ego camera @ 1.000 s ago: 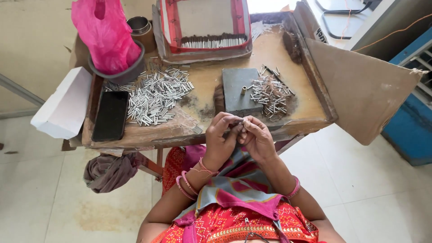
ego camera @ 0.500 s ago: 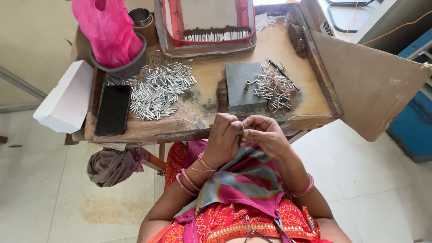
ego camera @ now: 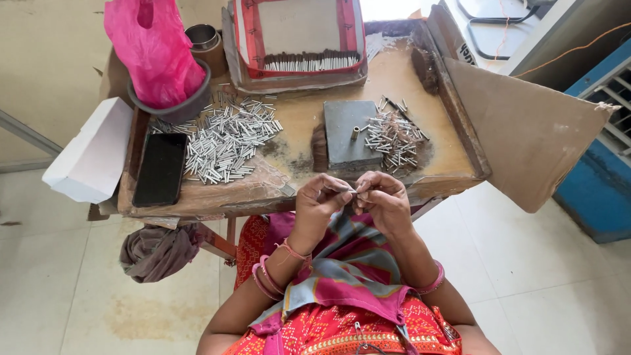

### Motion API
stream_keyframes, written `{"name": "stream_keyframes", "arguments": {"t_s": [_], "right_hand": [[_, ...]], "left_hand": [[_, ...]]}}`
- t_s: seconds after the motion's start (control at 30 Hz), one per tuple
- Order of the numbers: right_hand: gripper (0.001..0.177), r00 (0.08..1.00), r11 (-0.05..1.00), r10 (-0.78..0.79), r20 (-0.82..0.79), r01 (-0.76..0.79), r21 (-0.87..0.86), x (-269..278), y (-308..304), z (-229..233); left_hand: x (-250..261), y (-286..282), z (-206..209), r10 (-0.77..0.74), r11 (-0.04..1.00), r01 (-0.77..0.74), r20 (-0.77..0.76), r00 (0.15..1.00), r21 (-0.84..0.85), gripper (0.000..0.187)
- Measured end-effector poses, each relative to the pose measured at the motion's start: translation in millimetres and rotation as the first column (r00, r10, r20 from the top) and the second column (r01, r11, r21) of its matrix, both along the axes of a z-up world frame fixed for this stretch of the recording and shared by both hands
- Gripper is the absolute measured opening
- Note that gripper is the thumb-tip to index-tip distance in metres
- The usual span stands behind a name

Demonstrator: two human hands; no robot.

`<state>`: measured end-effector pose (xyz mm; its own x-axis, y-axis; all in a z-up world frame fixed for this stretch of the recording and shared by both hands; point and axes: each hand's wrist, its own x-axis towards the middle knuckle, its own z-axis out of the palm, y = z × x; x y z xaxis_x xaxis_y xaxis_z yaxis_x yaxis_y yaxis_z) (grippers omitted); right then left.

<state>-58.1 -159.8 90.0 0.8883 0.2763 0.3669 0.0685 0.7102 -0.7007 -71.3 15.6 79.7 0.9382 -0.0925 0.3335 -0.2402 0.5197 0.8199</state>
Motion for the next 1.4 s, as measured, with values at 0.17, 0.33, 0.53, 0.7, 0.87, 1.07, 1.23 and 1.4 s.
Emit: {"name": "stream_keyframes", "arguments": {"t_s": [0.17,0.33,0.53,0.7,0.87,1.07,1.23,1.4], "right_hand": [[0.01,0.997,0.995,-0.08,0.012,0.08,-0.051,-3,3,0],[0.013,0.905,0.871,-0.311,0.291,0.394,-0.295,-17,11,19],[0.01,0.817,0.683,-0.314,0.483,0.548,-0.484,-19,2,24],[0.019,0.809,0.641,-0.252,0.531,0.551,-0.535,-27,2,53],[0.033,0.632,0.468,-0.186,0.753,0.73,-0.497,-30,-2,62],[0.02,0.482,0.466,-0.216,0.849,0.815,-0.344,-24,-6,54],[0.021,0.45,0.44,-0.233,0.862,0.839,-0.32,-27,-5,62],[0.015,0.444,0.436,-0.246,0.862,0.845,-0.31,-25,-5,59]], "left_hand": [[-1,0,4,-0.044,0.998,0.04,-0.066,0.997,-0.052,0.014],[0,-3,2,-0.081,0.988,0.073,-0.05,0.995,-0.138,0.018],[5,-1,-11,-0.047,0.992,0.045,-0.019,0.999,-0.116,0.019],[4,0,-8,-0.081,0.99,0.072,-0.071,0.994,-0.119,0.015],[3,0,-3,-0.076,0.994,0.063,-0.151,0.986,-0.092,0.008],[-3,-4,12,-0.164,0.982,0.154,-0.096,0.982,-0.108,0.005],[-6,-1,13,-0.127,0.992,0.126,-0.075,0.989,-0.019,0.012],[-6,1,11,-0.095,0.992,0.098,-0.042,0.995,0.08,0.017]]}}
